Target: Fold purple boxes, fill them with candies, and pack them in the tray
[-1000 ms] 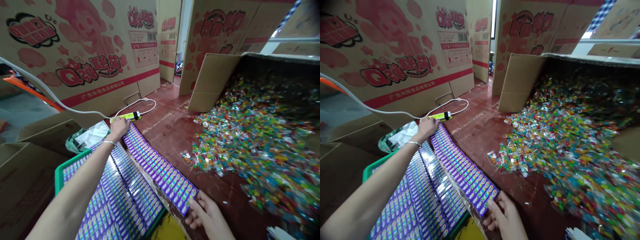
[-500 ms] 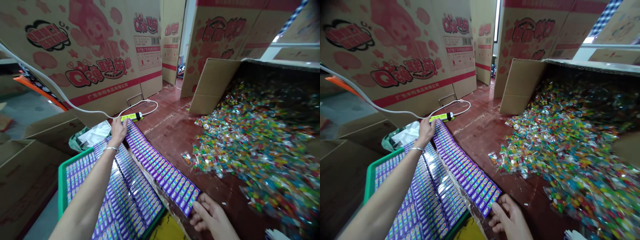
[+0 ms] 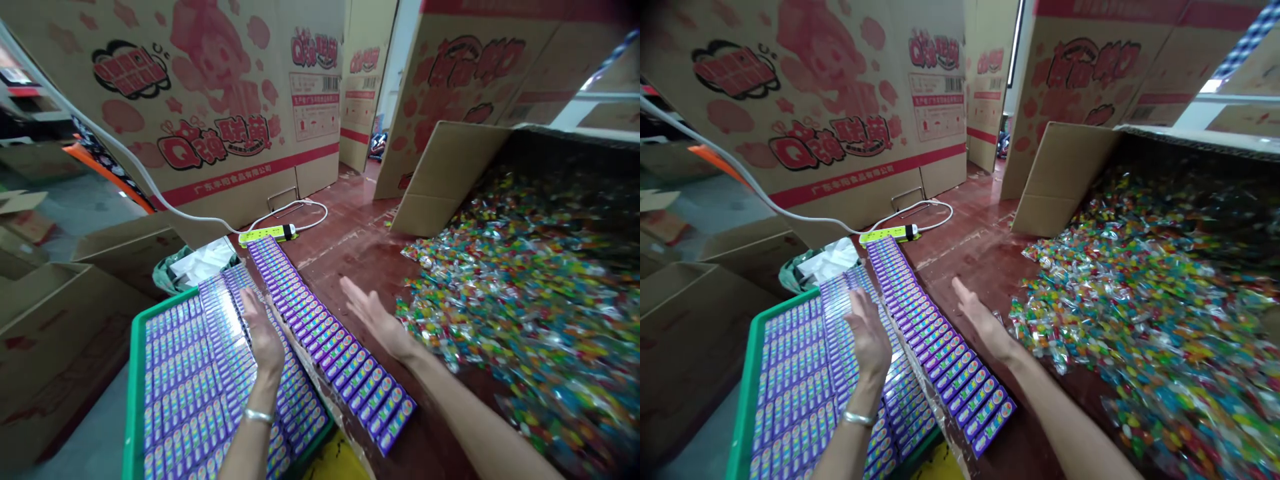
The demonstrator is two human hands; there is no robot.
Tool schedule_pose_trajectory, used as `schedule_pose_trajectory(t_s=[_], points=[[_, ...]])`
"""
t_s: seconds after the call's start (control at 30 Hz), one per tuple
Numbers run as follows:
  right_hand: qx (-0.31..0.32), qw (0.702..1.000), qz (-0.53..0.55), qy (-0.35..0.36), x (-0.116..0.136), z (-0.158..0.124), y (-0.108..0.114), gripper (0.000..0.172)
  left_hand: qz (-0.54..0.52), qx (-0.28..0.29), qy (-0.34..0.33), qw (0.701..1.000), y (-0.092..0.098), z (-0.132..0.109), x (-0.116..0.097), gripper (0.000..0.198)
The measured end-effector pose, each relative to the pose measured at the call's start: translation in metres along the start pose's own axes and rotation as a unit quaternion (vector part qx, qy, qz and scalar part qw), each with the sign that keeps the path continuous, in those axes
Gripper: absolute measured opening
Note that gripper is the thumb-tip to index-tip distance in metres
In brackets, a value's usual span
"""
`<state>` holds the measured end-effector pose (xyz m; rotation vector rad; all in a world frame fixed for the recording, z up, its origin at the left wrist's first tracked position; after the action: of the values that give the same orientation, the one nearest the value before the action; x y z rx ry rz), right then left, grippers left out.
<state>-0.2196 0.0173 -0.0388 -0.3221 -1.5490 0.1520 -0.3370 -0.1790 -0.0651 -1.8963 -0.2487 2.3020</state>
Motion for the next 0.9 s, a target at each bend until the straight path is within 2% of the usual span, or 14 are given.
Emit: schedule_pose_trajectory(t_s=[0.1, 0.17, 0.23, 0.4, 0.63, 0.77, 0.9], points=[[0.038, 0.999, 0.019, -0.032, -0.030, 0.056, -0.021, 0.085, -0.028, 0.010, 0.030, 0.999, -0.012, -0.001, 0.004, 0.072], [0.055, 0.997, 0.033, -0.051, -0.044, 0.075, -0.031, 0.086, -0.039, 0.015, 0.047, 0.998, -0.017, -0.004, 0.008, 0.073], [0.068, 0.994, 0.047, -0.066, -0.052, 0.083, -0.037, 0.084, -0.045, 0.015, 0.058, 0.997, -0.022, -0.007, 0.013, 0.073], [0.089, 0.990, 0.077, -0.079, -0.051, 0.081, -0.045, 0.077, -0.047, 0.011, 0.058, 0.997, -0.026, -0.014, 0.018, 0.068], [0.095, 0.989, 0.084, -0.074, -0.045, 0.083, -0.051, 0.079, -0.036, -0.008, 0.038, 0.999, -0.027, -0.011, 0.018, 0.065], [0.082, 0.993, 0.067, -0.058, -0.041, 0.078, -0.037, 0.081, -0.043, -0.011, 0.036, 0.998, -0.024, -0.017, 0.010, 0.069], [0.059, 0.996, 0.055, -0.044, -0.040, 0.057, -0.017, 0.084, -0.037, -0.002, 0.038, 0.999, -0.021, -0.039, 0.002, 0.069]])
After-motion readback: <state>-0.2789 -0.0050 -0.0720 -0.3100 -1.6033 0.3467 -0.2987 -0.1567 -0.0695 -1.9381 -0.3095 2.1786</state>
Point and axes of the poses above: each hand's wrist, its own z-axis towards the middle knuckle, its own y-axis out of the back of the hand, x = y × z, the point moved 8 cm from there along z, towards the middle knuckle, and after that the axes turned 2 degrees about z, right-handed, at the moved point
